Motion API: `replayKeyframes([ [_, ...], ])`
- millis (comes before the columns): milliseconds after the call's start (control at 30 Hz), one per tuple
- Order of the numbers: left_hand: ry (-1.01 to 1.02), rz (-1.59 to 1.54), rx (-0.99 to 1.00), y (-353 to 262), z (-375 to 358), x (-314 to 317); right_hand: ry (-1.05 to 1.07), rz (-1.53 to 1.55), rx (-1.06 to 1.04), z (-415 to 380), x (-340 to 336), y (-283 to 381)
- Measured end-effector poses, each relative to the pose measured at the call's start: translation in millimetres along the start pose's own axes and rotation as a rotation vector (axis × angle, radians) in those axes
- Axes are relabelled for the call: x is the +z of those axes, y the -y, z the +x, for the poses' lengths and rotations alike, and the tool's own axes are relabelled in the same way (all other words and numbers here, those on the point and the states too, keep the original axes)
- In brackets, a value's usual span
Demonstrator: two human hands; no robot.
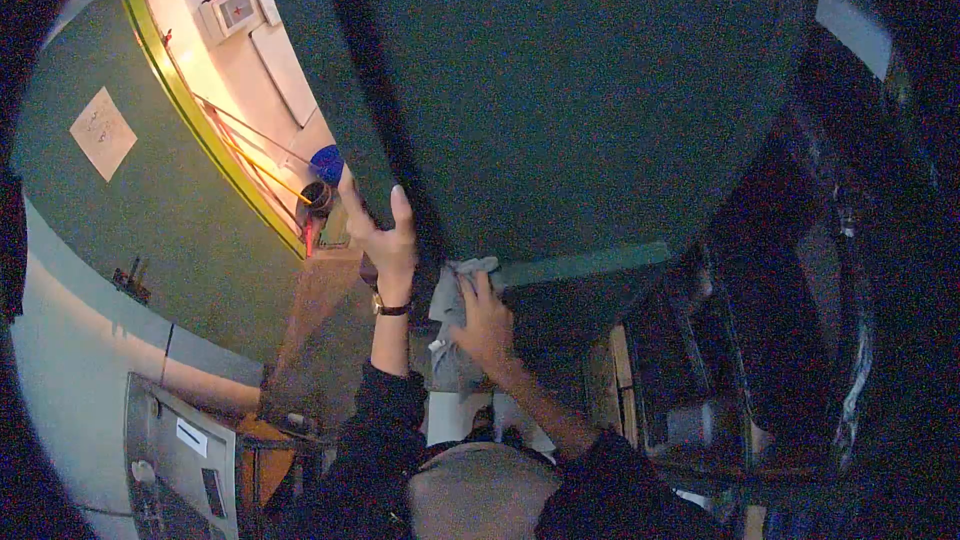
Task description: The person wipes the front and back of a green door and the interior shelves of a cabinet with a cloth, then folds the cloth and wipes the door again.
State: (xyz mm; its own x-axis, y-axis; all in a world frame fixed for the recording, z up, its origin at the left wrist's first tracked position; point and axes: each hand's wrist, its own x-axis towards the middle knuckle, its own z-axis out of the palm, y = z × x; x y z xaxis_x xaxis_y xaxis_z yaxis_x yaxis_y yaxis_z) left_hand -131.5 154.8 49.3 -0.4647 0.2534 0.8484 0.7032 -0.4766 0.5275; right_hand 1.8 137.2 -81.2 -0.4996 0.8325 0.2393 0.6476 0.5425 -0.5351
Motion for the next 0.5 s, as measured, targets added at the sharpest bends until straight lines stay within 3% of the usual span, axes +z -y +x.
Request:
replayKeyframes([
  [100, 0.000, -0.068, -0.028, -0.7, -0.3, -0.5, -0.076, 0.454, 0.069, 5.1, 15.0, -19.7],
  [233, -0.028, -0.090, 0.011, -3.1, 0.9, -1.8, 0.059, 1.211, 0.477, 15.2, 16.3, -42.9],
  [267, -0.032, -0.125, -0.003, 2.2, 0.0, -1.8, 0.223, 1.103, 0.253, 22.5, -7.0, -48.5],
  [400, -0.071, -0.165, -0.029, 9.6, 1.9, -2.8, 0.155, 1.094, 0.089, 36.5, -72.0, -14.9],
  [500, -0.132, -0.221, -0.112, 7.8, 4.1, -0.4, -0.133, 1.041, -0.092, 54.5, -143.7, 63.2],
])
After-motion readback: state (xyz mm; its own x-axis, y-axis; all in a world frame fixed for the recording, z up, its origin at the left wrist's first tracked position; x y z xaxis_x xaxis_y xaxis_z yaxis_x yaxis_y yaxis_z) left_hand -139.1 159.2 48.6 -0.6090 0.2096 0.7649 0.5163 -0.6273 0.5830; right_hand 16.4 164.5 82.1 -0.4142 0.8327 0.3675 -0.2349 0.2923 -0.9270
